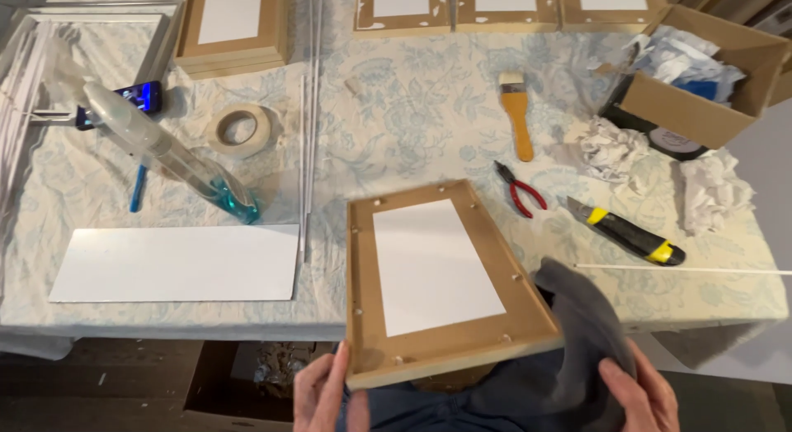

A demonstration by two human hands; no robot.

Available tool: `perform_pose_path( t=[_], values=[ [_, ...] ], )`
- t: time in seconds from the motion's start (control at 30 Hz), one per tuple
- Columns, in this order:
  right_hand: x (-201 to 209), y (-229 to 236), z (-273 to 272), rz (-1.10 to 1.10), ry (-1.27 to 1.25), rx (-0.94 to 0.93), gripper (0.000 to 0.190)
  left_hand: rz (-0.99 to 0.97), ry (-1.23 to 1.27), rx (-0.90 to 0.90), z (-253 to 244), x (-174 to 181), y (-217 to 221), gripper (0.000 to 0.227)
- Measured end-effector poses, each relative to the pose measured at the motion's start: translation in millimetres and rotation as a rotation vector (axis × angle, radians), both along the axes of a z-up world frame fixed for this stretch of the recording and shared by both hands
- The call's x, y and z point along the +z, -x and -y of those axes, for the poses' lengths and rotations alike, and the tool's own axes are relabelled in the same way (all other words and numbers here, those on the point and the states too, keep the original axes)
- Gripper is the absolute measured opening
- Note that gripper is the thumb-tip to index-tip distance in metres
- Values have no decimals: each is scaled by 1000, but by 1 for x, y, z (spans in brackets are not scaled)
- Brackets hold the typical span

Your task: Prepare a picture frame by removing staples, cleaning the glass, and inserting an art print.

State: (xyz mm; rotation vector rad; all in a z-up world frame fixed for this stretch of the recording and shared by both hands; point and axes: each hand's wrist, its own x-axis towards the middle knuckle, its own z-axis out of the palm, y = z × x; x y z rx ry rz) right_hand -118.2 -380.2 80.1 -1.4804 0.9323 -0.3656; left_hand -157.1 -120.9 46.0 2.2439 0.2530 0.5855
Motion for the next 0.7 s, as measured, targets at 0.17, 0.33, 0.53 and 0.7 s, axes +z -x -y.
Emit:
perform_pose_path(
  t=[0.17, 0.33, 0.53, 0.7],
  values=[
    [34, -19, -3, 170, 29, -74, 38, 215, 59, -16, 4, 55, -37, 28],
    [24, -58, 13, 302, -334, 189, 23, 523, 229, 32, -4, 60, -106, 26],
    [71, -102, -5, 699, -461, 724, 43, 615, 305, -189, 4, 74, -174, 59],
    [67, -146, 20, 635, -679, 486, 26, 553, 510, -194, 1, 108, -208, 56]
  ],
)
